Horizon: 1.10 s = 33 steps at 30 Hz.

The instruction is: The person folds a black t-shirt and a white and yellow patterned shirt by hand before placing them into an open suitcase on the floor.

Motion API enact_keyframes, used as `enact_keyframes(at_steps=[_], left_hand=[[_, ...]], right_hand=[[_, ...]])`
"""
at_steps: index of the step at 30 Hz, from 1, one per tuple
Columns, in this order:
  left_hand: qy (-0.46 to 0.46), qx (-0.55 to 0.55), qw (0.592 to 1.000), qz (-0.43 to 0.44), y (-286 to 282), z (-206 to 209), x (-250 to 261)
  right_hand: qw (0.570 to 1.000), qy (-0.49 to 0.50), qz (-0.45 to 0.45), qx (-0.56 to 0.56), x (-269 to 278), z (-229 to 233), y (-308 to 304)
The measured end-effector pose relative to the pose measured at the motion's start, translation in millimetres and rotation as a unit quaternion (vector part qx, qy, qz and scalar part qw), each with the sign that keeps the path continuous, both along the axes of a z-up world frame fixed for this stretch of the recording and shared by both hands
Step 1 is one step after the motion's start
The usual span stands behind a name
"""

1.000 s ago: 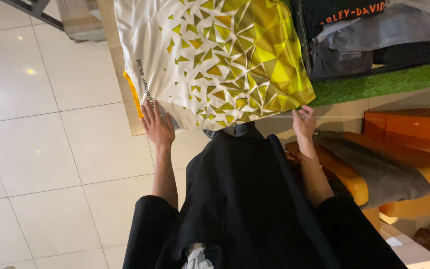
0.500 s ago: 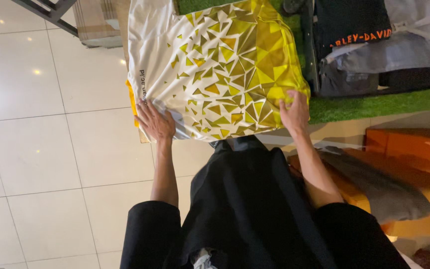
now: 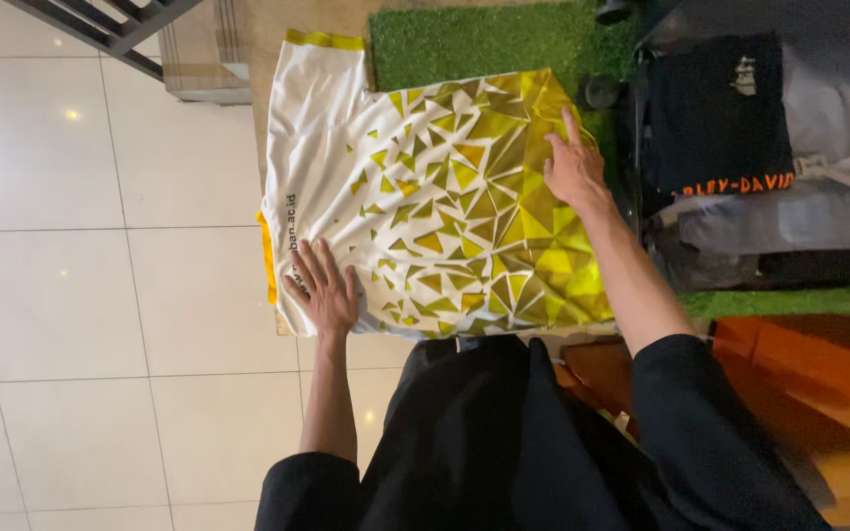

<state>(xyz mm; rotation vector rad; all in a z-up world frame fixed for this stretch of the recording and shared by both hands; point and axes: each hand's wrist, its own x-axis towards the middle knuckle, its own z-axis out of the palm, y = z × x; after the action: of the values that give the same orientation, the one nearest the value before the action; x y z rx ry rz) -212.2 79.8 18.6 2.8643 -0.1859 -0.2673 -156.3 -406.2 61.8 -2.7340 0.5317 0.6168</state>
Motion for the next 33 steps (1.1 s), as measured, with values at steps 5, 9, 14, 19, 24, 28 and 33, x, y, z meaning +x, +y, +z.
enact_keyframes(at_steps=[5, 9, 14, 19, 24, 28, 33], left_hand=[[0.016, 0.009, 1.0, 0.007, -4, 6, 4], [0.024, 0.014, 1.0, 0.009, -6, 6, 3], [0.005, 0.035, 0.999, 0.005, -9, 7, 3], [-0.048, -0.076, 0.988, 0.126, -26, 9, 27], [-0.15, -0.119, 0.977, 0.091, -55, -13, 109], [-0.081, -0.09, 0.992, 0.035, -87, -19, 180], [0.073, 0.037, 0.996, -0.03, -131, -4, 212]], right_hand=[[0.996, -0.075, 0.053, 0.014, 9, -26, -23], [0.96, -0.271, -0.027, 0.061, 8, -52, -53], [0.933, -0.314, -0.138, 0.114, -1, -33, -46], [0.971, -0.209, -0.043, 0.106, -39, -13, 54], [0.998, -0.064, -0.014, 0.022, -77, -22, 86], [0.997, -0.067, -0.017, 0.03, -84, -33, 83], [0.998, -0.054, -0.019, 0.006, -84, -37, 86]])
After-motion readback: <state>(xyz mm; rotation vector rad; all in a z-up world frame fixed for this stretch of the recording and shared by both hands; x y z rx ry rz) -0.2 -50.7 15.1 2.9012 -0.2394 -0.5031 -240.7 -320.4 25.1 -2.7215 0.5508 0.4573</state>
